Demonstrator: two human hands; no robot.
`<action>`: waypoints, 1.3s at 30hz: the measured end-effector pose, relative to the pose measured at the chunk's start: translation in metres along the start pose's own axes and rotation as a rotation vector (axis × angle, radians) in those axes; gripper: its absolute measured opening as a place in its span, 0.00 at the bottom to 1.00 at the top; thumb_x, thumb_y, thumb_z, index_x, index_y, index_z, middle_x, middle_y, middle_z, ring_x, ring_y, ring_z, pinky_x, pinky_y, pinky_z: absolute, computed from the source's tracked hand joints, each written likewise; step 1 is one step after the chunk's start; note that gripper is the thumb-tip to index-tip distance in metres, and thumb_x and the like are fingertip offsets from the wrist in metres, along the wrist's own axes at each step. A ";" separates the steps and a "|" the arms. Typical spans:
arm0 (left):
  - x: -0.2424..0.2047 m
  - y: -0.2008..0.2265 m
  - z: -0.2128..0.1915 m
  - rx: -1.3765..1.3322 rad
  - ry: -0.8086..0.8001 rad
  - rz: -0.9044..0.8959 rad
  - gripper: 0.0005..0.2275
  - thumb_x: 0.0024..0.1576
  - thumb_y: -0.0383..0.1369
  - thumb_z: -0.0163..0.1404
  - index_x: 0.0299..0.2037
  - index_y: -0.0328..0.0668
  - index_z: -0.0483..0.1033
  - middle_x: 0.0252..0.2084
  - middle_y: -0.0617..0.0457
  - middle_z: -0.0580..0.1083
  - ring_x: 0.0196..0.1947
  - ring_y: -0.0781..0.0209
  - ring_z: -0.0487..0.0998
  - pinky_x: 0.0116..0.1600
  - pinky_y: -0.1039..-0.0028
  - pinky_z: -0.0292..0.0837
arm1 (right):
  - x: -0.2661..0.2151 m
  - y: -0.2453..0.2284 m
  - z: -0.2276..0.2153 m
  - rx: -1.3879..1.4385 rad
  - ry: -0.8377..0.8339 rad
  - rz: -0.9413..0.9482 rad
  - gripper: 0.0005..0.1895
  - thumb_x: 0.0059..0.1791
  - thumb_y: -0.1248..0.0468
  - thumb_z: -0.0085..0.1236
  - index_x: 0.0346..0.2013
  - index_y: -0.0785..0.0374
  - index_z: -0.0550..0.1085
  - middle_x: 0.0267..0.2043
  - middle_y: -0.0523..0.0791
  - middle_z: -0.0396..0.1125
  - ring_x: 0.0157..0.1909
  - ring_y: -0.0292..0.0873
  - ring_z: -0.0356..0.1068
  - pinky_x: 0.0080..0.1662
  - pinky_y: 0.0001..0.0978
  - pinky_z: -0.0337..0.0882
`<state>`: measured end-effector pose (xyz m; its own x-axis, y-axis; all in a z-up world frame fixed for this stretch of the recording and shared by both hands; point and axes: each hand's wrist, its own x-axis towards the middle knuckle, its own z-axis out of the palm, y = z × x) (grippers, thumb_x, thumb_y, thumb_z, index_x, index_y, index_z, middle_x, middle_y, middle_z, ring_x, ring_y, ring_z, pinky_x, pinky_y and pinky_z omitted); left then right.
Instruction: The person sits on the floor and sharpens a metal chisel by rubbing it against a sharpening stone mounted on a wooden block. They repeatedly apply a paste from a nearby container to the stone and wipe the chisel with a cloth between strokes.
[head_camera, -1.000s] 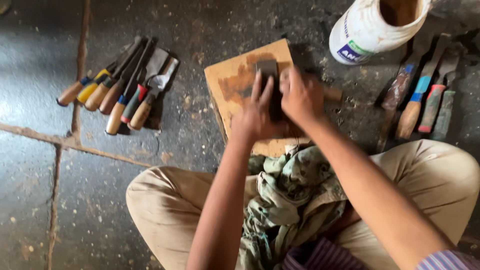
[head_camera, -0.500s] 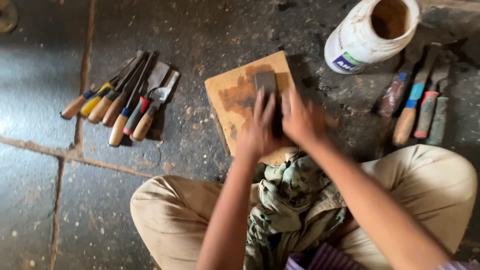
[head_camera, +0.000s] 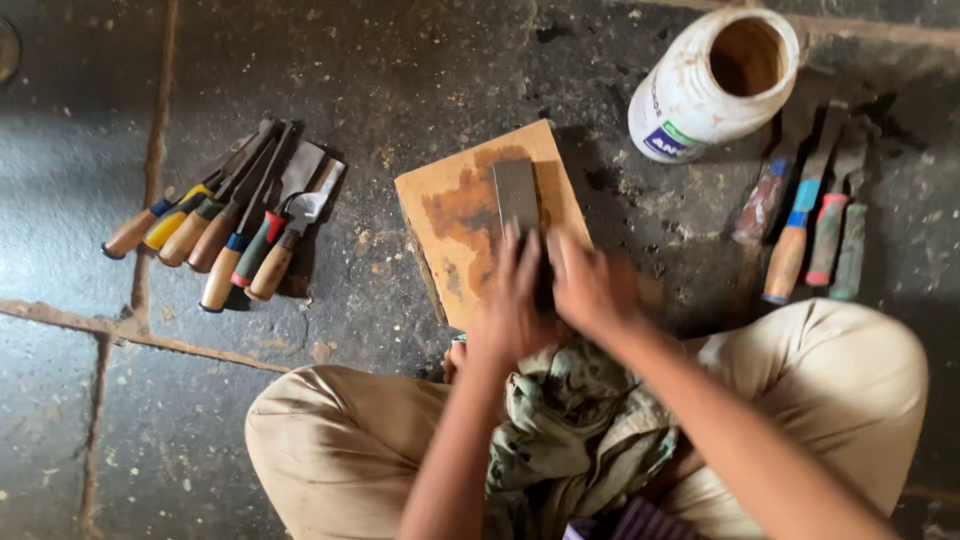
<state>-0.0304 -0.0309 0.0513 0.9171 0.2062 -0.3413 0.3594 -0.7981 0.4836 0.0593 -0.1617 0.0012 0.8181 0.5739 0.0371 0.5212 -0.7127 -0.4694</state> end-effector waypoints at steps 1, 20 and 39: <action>-0.023 0.007 0.004 -0.070 -0.124 -0.066 0.55 0.43 0.51 0.62 0.80 0.53 0.39 0.84 0.45 0.38 0.38 0.53 0.83 0.26 0.73 0.75 | -0.031 -0.002 -0.011 0.049 0.118 -0.164 0.11 0.53 0.69 0.55 0.48 0.57 0.69 0.28 0.48 0.73 0.24 0.48 0.73 0.25 0.41 0.70; -0.006 -0.004 0.021 -0.002 0.407 0.215 0.53 0.37 0.45 0.62 0.77 0.45 0.51 0.79 0.40 0.50 0.63 0.31 0.78 0.40 0.72 0.84 | -0.021 -0.005 0.005 -0.007 0.235 -0.104 0.07 0.52 0.65 0.55 0.45 0.56 0.72 0.30 0.49 0.75 0.25 0.54 0.73 0.25 0.46 0.70; 0.065 -0.009 -0.005 0.110 0.283 0.036 0.38 0.51 0.47 0.57 0.74 0.51 0.59 0.78 0.46 0.53 0.32 0.50 0.83 0.28 0.66 0.76 | 0.092 0.002 0.026 -0.086 0.304 -0.044 0.05 0.50 0.62 0.54 0.39 0.55 0.70 0.26 0.51 0.72 0.25 0.59 0.72 0.28 0.53 0.71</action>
<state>0.0267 -0.0076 0.0294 0.9461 0.3137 -0.0804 0.3192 -0.8611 0.3957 0.1291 -0.0997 -0.0194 0.8224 0.4676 0.3240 0.5661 -0.7285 -0.3857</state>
